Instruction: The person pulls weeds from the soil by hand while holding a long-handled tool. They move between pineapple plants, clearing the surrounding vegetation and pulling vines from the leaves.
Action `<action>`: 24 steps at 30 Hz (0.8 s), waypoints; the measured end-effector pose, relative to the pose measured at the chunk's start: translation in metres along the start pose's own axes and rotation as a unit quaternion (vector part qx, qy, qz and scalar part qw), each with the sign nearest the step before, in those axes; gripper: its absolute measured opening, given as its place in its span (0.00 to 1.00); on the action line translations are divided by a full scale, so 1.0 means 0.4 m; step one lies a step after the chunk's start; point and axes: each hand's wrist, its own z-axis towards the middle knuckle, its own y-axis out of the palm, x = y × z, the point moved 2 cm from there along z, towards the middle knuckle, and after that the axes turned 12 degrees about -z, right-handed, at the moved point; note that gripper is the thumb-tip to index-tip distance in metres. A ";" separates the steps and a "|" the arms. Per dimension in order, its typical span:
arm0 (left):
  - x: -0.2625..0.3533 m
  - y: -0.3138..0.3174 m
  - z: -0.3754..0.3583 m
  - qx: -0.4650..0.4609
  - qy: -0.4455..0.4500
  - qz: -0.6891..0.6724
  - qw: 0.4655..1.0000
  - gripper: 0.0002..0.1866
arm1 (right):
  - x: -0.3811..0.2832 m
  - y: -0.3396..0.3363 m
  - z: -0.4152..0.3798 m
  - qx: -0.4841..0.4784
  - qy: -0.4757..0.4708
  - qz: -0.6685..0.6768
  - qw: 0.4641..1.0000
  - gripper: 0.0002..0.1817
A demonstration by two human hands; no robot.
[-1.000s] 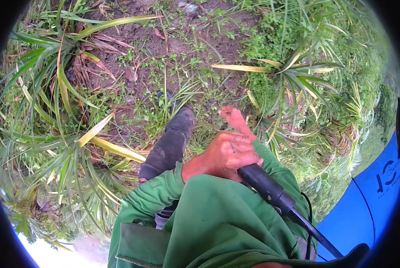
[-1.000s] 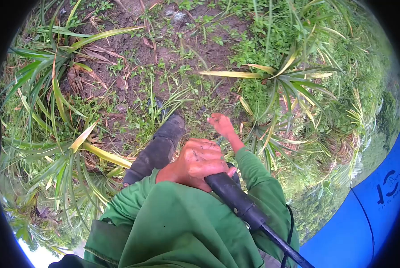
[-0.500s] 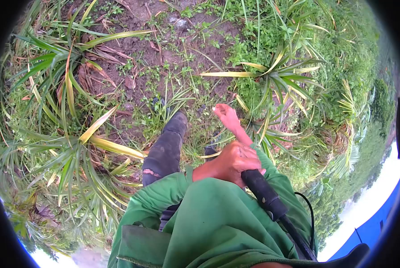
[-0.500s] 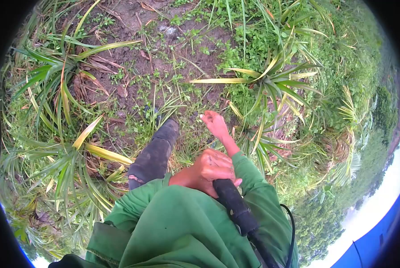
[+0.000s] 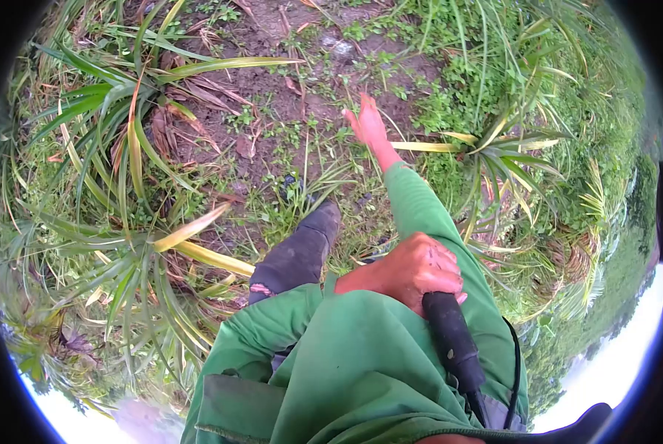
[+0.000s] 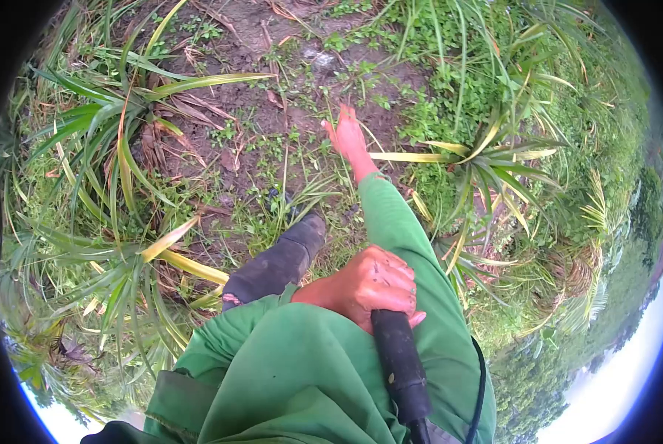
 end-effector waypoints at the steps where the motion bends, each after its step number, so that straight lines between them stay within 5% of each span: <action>1: -0.005 -0.022 0.003 -0.004 0.008 0.008 1.000 0.15 | -0.009 0.012 0.036 0.025 0.001 0.026 0.999 0.41; 3: -0.010 -0.067 0.008 -0.005 0.009 0.016 1.000 0.14 | -0.024 0.035 0.112 0.051 -0.001 0.054 0.997 0.40; 7: -0.012 -0.136 0.003 -0.009 0.008 0.024 1.000 0.14 | -0.046 0.069 0.214 0.140 -0.056 0.109 0.983 0.12; 8: -0.012 -0.149 0.003 -0.009 0.007 0.026 1.000 0.14 | -0.051 0.075 0.230 0.139 -0.056 0.110 0.983 0.12; 10: -0.012 -0.172 0.000 -0.009 0.003 0.026 1.000 0.14 | -0.037 0.091 0.253 0.029 0.102 0.153 0.983 0.18; 11: -0.013 -0.179 -0.002 -0.009 0.003 0.027 1.000 0.14 | -0.039 0.089 0.260 0.057 0.080 0.124 0.987 0.24; 21: -0.009 -0.221 0.001 -0.004 0.000 0.012 1.000 0.13 | -0.090 0.114 0.141 0.023 0.151 0.044 0.987 0.26; 24: -0.004 -0.223 -0.002 -0.002 -0.002 0.010 1.000 0.12 | -0.081 0.096 0.023 -0.208 0.074 0.081 0.972 0.29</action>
